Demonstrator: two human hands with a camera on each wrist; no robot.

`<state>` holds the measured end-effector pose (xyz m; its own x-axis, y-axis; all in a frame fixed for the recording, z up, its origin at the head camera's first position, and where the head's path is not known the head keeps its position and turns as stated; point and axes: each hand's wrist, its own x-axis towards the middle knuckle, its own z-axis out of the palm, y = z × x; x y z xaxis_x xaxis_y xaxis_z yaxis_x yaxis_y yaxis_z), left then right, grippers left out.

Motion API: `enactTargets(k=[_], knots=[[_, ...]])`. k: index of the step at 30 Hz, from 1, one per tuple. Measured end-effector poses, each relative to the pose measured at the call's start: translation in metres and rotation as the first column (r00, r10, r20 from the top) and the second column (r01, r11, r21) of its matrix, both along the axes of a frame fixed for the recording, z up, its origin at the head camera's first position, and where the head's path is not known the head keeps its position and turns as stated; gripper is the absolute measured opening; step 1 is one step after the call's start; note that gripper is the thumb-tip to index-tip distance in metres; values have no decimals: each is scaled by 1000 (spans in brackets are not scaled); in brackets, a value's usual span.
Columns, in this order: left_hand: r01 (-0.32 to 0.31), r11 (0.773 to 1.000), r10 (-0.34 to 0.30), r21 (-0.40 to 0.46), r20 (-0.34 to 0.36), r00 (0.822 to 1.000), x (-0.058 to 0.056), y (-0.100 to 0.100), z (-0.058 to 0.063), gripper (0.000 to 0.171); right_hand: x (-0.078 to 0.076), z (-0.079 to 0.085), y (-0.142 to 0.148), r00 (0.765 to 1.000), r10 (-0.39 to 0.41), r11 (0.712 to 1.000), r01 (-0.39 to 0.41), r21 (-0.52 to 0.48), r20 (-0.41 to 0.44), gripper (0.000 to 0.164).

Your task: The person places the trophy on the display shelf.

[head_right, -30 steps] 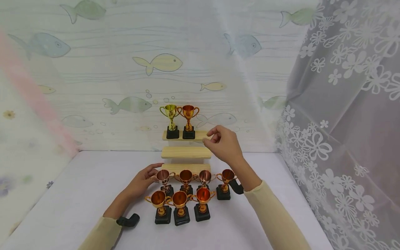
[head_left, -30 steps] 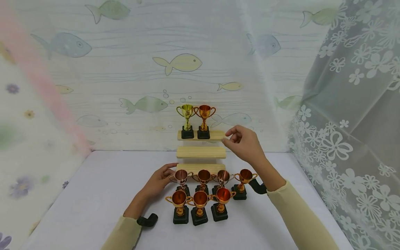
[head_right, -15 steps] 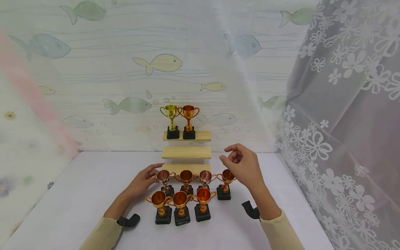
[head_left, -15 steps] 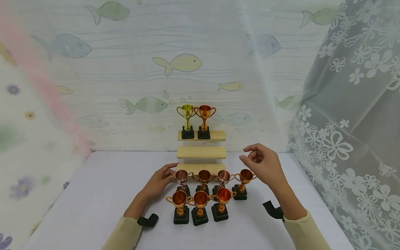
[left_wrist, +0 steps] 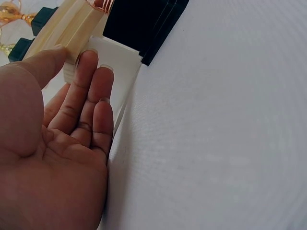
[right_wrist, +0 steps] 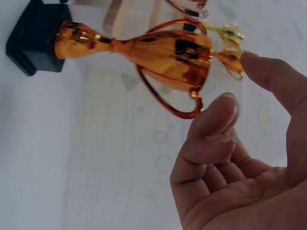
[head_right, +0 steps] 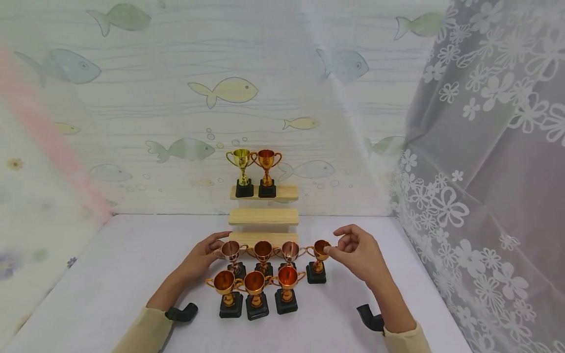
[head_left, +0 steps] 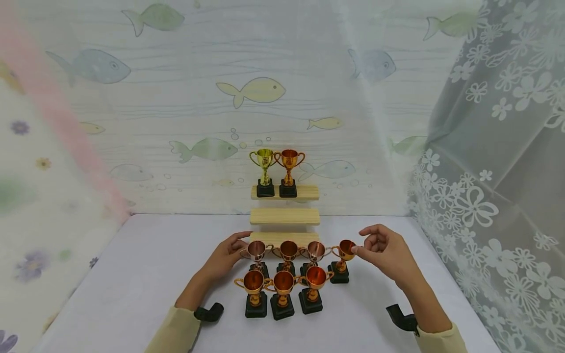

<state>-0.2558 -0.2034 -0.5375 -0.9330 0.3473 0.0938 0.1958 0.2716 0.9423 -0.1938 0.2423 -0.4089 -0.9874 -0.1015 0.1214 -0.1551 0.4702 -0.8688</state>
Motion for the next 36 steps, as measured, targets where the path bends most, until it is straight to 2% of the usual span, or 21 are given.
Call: enactTargets(k=[3, 7, 13, 20, 26, 32, 36], knots=[[-5, 1000, 5, 8, 1, 1000, 1, 0, 1, 54, -2, -6, 1, 999, 17, 1000, -18, 1, 32, 50], [-8, 1000, 8, 8, 6, 1000, 1, 2, 1, 54, -4, -12, 3, 998, 15, 998, -18, 56, 56, 55], [-16, 1000, 16, -13, 5, 1000, 0, 1, -1, 54, -7, -24, 8, 991, 79, 992, -89, 92, 107, 61], [-8, 1000, 8, -9, -13, 1000, 0, 0, -2, 54, -15, -45, -2, 982, 91, 991, -106, 86, 166, 53], [-7, 1000, 7, -12, -17, 1000, -1, 0, -3, 54, -17, -58, -9, 986, 62, 992, -77, 97, 156, 38], [-14, 1000, 14, -16, -15, 1000, -2, 0, -4, 55, -18, -64, -12, 992, 51, 993, -64, 104, 117, 29], [-11, 1000, 11, -4, -13, 1000, -2, 0, -4, 55, -16, -64, -13, 992, 48, 992, -60, 107, 115, 30]])
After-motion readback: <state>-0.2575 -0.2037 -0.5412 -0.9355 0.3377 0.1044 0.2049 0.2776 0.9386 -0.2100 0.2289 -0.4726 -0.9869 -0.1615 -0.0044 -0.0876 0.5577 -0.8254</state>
